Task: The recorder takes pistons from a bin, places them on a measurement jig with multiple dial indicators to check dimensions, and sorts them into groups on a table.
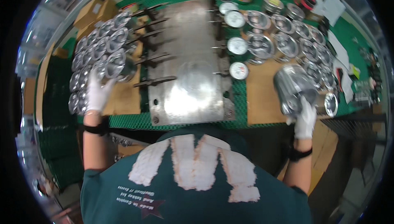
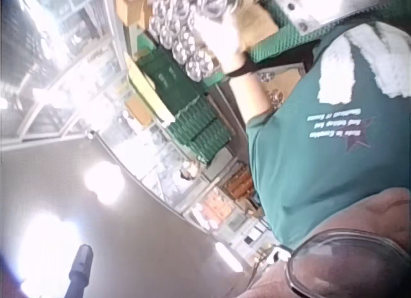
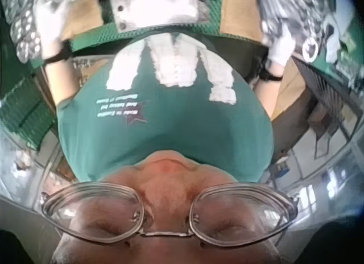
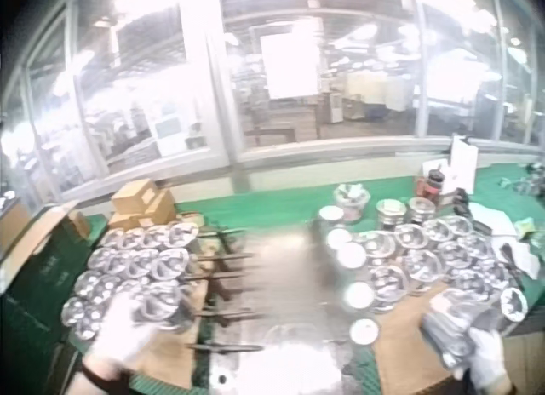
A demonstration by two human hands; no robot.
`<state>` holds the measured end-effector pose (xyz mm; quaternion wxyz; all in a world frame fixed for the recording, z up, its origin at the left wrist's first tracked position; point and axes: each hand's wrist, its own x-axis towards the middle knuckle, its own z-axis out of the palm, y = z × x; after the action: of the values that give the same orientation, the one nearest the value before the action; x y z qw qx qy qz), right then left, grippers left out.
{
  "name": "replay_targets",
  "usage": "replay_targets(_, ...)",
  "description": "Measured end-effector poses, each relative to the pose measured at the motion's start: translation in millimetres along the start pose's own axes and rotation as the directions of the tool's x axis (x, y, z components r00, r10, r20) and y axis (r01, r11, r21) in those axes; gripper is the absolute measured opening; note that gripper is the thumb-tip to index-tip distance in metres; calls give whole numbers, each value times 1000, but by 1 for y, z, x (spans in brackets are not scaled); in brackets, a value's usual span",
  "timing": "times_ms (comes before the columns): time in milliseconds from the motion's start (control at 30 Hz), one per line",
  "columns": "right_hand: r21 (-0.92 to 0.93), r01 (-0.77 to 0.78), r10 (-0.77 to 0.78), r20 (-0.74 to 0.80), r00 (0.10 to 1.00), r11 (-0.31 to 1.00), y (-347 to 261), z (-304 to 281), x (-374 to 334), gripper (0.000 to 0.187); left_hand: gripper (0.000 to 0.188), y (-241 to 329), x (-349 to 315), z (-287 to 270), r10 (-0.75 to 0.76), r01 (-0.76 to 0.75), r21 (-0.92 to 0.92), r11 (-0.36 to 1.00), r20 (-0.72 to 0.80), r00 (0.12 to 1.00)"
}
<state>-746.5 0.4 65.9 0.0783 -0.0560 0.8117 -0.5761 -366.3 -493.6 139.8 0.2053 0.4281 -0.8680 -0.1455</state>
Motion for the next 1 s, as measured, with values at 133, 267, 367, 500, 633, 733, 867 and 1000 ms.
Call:
replay_targets(133, 34, -367, 360, 123, 925, 930, 14, 16, 44, 30, 63, -148, -22, -54, -304, 311, 529, 790, -104, 947)
replay_targets(267, -87, -495, 502, 113, 857, 865, 46, 29, 83, 29, 58, -205, -33, -69, -439, 253, 699, 669, 96, 893)
replay_targets(367, -131, -527, 543, 145, 827, 839, 62, 30, 116, 29, 68, -216, -28, -58, -403, 124, 762, 636, 191, 895)
replay_targets(500, 8, -568, 567, 52, 822, 823, 86, 34, 137, 33, 78, -188, -19, -47, -479, 179, 770, 612, 181, 859)
replay_targets(633, 490, -329, 376, 1, 927, 807, 96, 51, 109, 39, 76, -189, -15, -48, -483, 156, 791, 591, 192, 854)
replay_targets(733, 493, -237, 263, 16, 965, 837, 57, 72, 55, 51, 69, -185, -18, -52, -565, 322, 698, 639, 141, 813)
replay_targets(867, 340, -8, -26, 96, 995, 940, 1, 77, 13, 73, 58, -227, -22, -62, -426, 351, 303, 886, 232, 874)
replay_targets(1000, 386, 1, -176, 418, 891, 922, -60, 102, -20, 52, 42, -79, -47, -54, -266, 341, -445, 828, 222, 938)
